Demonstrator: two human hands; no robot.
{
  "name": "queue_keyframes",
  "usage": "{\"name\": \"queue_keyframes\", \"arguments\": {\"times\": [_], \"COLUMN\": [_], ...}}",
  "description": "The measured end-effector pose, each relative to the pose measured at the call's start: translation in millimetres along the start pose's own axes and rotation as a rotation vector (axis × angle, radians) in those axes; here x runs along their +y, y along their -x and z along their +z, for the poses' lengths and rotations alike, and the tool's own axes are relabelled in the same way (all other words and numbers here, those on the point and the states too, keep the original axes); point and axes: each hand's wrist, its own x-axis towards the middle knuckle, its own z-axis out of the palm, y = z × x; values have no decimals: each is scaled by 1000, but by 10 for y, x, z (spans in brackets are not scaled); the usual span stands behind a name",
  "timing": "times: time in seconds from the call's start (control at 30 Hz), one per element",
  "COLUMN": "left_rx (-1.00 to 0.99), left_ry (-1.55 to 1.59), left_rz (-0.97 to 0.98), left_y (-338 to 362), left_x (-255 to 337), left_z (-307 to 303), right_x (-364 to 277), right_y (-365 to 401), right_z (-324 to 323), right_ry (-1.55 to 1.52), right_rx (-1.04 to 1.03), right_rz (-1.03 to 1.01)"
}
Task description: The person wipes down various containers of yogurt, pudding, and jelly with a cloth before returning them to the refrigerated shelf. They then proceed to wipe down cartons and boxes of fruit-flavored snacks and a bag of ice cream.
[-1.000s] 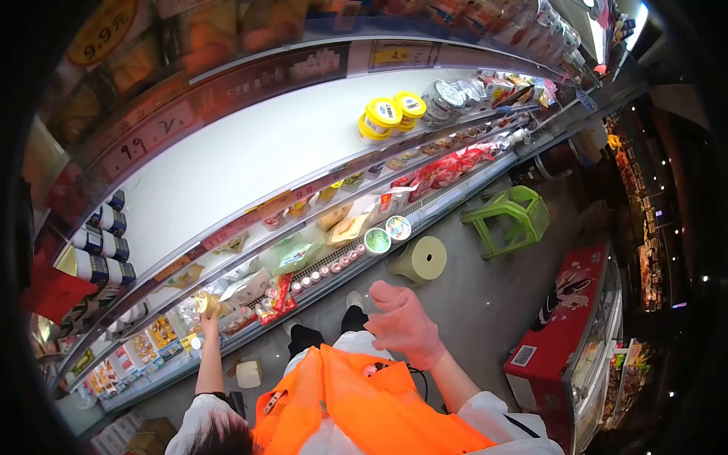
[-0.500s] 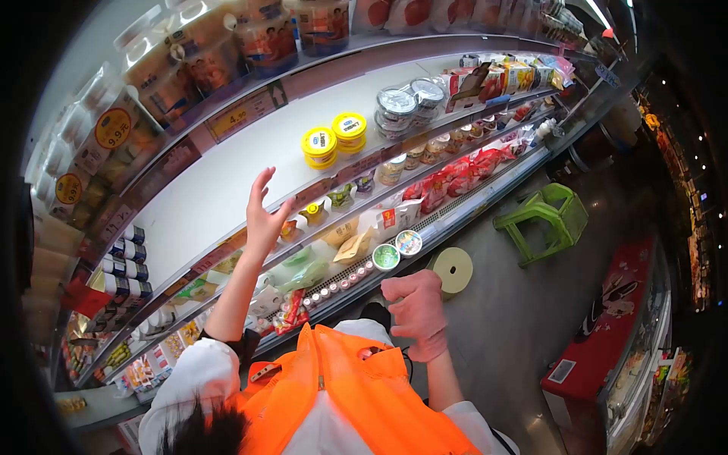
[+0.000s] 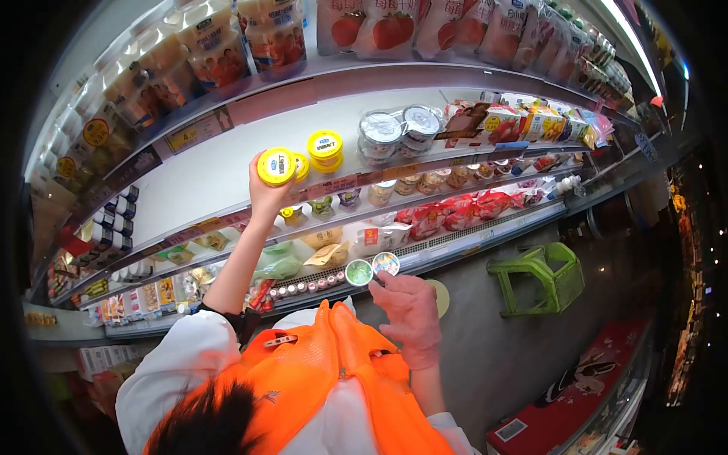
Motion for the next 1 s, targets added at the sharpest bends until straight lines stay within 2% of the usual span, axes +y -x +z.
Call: {"name": "queue_keyframes", "arguments": {"times": [0.03,0.07,0.1,0.13,0.2,0.23,0.33,0.4,0.5,0.57,0.7,0.8,0.83,0.9,1.0], "left_rx": [-5,-13,-27,-63,-142,-172,-275,-311,-401,-471,-534,-590,-590,-586,-549], "left_ry": [40,80,98,111,138,47,55,-58,-177,-312,-363,-359,-321,-247,-262], "left_rz": [34,67,18,23,38,90,32,20,-24,-99,-139,-136,-117,-78,-12], "left_y": [91,187,283,395,584,666,888,967,1066,1143,1293,1328,1340,1362,1344], "left_x": [49,124,325,429,583,659,1043,1114,1152,1102,983,1030,1041,1063,1084], "left_z": [-48,-107,-152,-194,-262,-288,-325,-361,-454,-502,-534,-518,-506,-468,-447], "right_x": [-198,-291,-384,-425,-541,-642,-718,-613,-475,-436,-412,-414,-428,-435,-474], "right_y": [-78,-178,-278,-414,-551,-586,-592,-588,-542,-489,-425,-442,-527,-631,-703], "right_z": [57,44,31,-19,-6,94,405,567,724,763,827,827,874,888,792], "right_ry": [-59,0,58,233,516,627,846,844,736,727,798,818,828,867,993], "right_rx": [8,-12,-29,-78,-46,36,181,141,7,-118,-287,-234,-157,-90,-123], "right_rz": [24,-38,-101,-251,-425,-443,-494,-531,-520,-466,-334,-276,-278,-318,-417]}}
